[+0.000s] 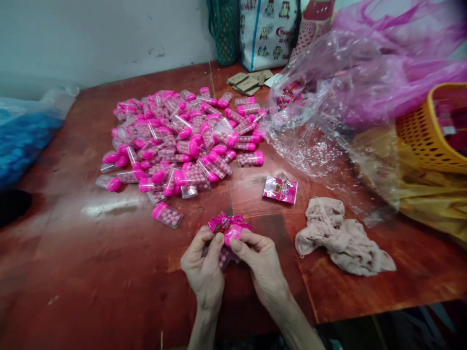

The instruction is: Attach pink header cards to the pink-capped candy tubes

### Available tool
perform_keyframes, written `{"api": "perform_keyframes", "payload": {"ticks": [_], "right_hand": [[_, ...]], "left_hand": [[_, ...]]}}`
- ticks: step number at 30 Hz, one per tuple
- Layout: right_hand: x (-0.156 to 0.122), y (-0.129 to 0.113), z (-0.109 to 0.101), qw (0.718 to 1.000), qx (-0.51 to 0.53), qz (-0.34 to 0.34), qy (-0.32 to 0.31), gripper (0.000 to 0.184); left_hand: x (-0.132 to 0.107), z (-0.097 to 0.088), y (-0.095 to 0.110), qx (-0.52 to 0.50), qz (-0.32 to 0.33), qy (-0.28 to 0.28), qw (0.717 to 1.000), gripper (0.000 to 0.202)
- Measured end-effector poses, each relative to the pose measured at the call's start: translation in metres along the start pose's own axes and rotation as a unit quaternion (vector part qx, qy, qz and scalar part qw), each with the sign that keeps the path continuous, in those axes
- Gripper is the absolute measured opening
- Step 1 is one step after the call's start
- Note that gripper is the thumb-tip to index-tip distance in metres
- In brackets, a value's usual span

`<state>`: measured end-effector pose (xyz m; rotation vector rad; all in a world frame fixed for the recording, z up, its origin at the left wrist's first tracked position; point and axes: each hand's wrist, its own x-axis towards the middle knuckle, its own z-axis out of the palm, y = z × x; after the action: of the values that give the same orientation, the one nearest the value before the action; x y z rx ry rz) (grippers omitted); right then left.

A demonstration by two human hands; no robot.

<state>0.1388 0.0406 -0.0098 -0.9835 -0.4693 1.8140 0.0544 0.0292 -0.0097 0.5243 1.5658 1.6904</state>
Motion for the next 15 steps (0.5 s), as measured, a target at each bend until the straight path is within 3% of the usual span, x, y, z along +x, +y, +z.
{"api": "perform_keyframes", "payload": {"ticks": [2,8,15], "right_hand": [[-0.001,0.000,0.003,1.000,0.005,-0.006,0.002,0.007],[-0.001,-0.003,0.008,0.999,-0.016,-0.033,-0.015,0.014],[-0.003,-0.016,-0.018,0.990,-0.126,-0.057,-0.026,0.022]], "left_hand": [[0.000,0.001,0.001,-0.006,-0.005,0.006,1.000,0.014],[0.005,0.006,0.010,-0.051,-0.122,-0.013,0.991,0.023],[0.018,-0.002,0.013,-0.003,-0.103,0.049,0.993,0.020]]}}
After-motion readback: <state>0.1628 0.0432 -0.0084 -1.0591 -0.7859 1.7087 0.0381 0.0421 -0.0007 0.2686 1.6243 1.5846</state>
